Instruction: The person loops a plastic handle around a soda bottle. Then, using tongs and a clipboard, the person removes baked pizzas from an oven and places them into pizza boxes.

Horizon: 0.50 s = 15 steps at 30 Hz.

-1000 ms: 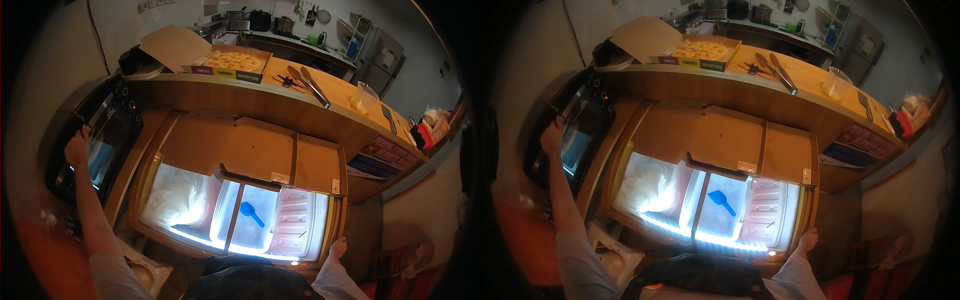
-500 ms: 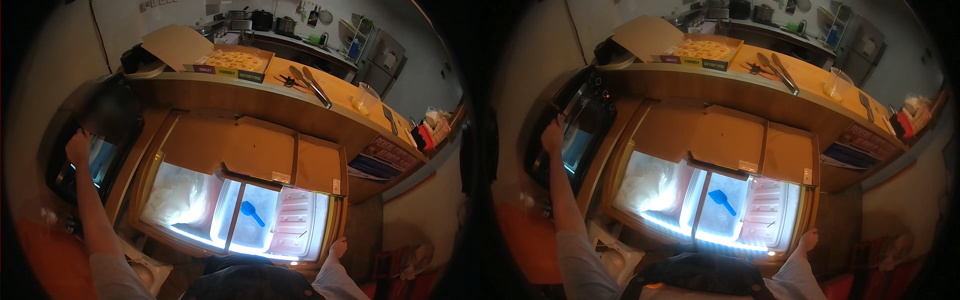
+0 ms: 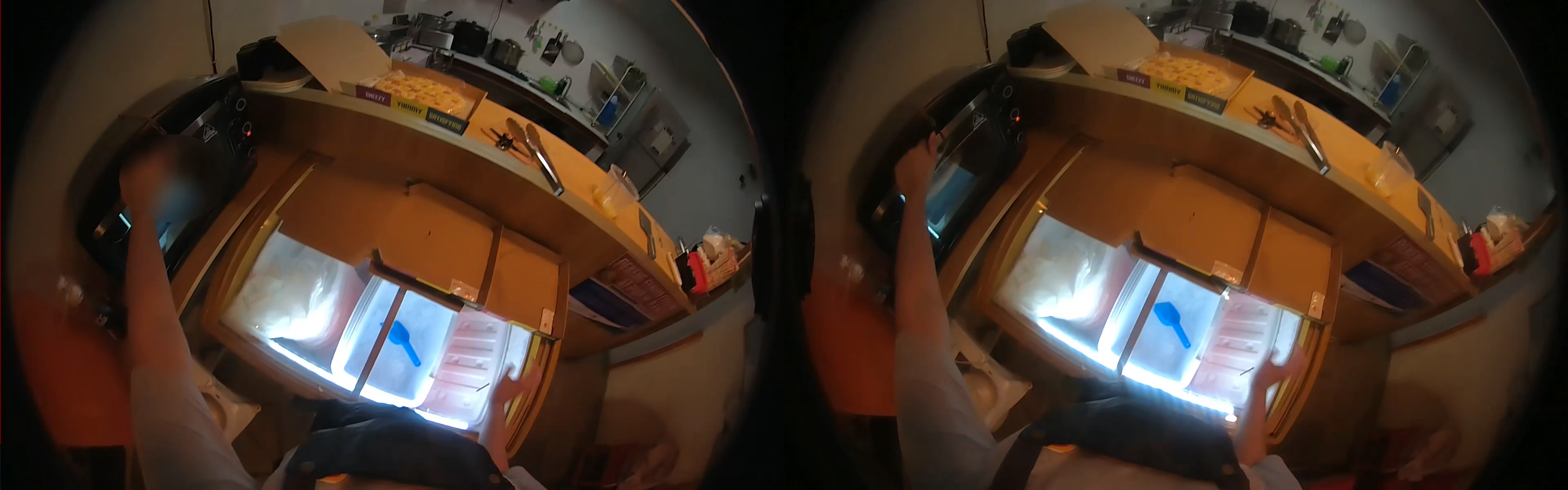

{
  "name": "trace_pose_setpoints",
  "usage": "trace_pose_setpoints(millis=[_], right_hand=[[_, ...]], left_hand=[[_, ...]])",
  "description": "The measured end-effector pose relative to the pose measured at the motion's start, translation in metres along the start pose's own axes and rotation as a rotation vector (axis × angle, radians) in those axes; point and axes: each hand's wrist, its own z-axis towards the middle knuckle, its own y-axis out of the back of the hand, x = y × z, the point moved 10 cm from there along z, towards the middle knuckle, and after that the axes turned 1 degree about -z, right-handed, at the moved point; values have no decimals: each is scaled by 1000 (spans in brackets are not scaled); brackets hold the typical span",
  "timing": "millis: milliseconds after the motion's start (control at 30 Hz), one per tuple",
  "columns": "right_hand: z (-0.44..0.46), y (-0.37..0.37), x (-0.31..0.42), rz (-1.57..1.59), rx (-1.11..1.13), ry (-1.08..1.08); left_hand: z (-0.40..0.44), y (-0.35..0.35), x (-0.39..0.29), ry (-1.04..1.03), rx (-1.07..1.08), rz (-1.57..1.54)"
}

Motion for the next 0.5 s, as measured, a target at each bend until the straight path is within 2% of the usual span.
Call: trace_pose_setpoints(millis=[33, 67, 100, 167, 233, 333, 433, 467, 500], right_hand=[[-11, -33, 19, 329, 133, -79], [-18, -63, 56, 443, 316, 3], [-25, -81, 107, 458, 476, 186], [-62, -120, 168, 381, 821, 392], [-85, -132, 212, 359, 981, 473], [-132, -153, 227, 7, 1338, 495], [-132, -150, 236, -1, 1266, 504], [-121, -141, 242, -16, 1126, 587], [-112, -137, 243, 5, 1120, 539]], left_hand=[[0, 3, -2, 4, 17, -16], [2, 5, -5, 5, 28, -38], [3, 6, -8, -9, 44, -33], [1, 7, -8, -23, 70, -24], [0, 13, -9, -13, 76, -68], [-5, 24, -13, -34, 61, -96], [-3, 22, -13, -57, 30, -82], [-3, 21, -13, -63, 36, -64], [-2, 21, -12, -61, 37, -59]])
